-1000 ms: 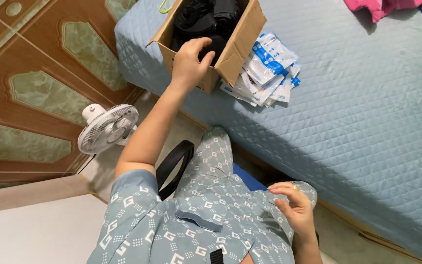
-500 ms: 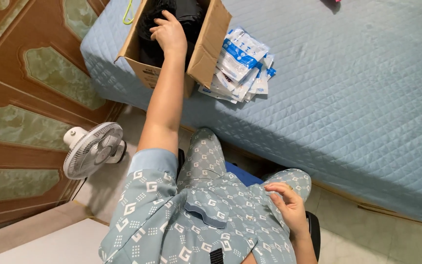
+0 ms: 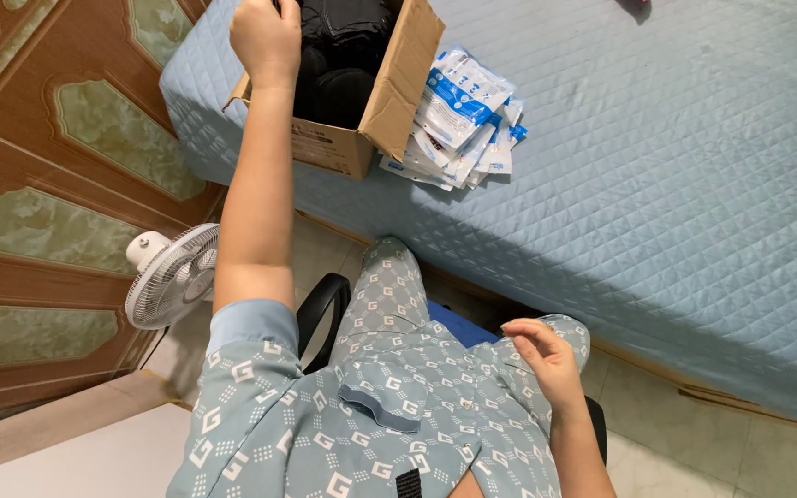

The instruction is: The person sits on a chair and folds black face masks by hand, stacking them on a blue bedspread. They then pick up a packaged item from a nearby pile of packages.

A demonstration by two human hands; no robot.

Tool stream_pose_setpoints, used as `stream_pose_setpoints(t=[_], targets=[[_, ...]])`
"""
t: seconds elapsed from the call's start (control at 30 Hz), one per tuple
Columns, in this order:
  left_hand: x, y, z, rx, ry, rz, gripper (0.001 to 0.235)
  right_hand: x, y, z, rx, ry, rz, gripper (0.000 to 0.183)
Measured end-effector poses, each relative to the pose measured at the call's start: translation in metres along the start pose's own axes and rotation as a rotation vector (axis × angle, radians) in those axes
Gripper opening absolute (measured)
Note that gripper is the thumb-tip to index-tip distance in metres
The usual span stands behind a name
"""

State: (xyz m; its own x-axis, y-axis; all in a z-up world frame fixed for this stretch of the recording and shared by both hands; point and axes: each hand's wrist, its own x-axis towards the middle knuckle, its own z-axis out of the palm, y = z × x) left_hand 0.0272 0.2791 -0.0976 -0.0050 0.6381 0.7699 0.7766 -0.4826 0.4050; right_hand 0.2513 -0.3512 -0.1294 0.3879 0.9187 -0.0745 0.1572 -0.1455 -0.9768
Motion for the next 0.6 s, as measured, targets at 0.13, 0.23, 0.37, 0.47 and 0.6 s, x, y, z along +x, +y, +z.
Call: stream_pose_setpoints(t=[0.13, 0.23, 0.37, 0.47, 0.6], targets=[[-0.019, 0.077, -0.088, -0.41, -0.1, -0.139, 0.024, 0.025, -0.006, 0.003, 0.003, -0.04, 0.034, 0.02], [-0.061, 0.132, -0.123, -0.968, -0.413, -0.489, 0.054, 0.048, -0.015, 0.01, 0.098, -0.078, 0.052, 0.025], [-0.142, 0.184, -0.147, -1.431, -0.697, -0.661, 0.046, 0.08, -0.005, 0.022, 0.336, -0.141, -0.045, 0.065], [-0.206, 0.213, -0.153, -1.492, -0.88, -0.845, 0.037, 0.095, 0.01, 0.027, 0.609, -0.203, -0.058, 0.076], [-0.271, 0.235, -0.153, -1.513, -1.074, -1.007, 0.039, 0.093, 0.009, 0.029, 1.033, -0.289, -0.006, 0.075]])
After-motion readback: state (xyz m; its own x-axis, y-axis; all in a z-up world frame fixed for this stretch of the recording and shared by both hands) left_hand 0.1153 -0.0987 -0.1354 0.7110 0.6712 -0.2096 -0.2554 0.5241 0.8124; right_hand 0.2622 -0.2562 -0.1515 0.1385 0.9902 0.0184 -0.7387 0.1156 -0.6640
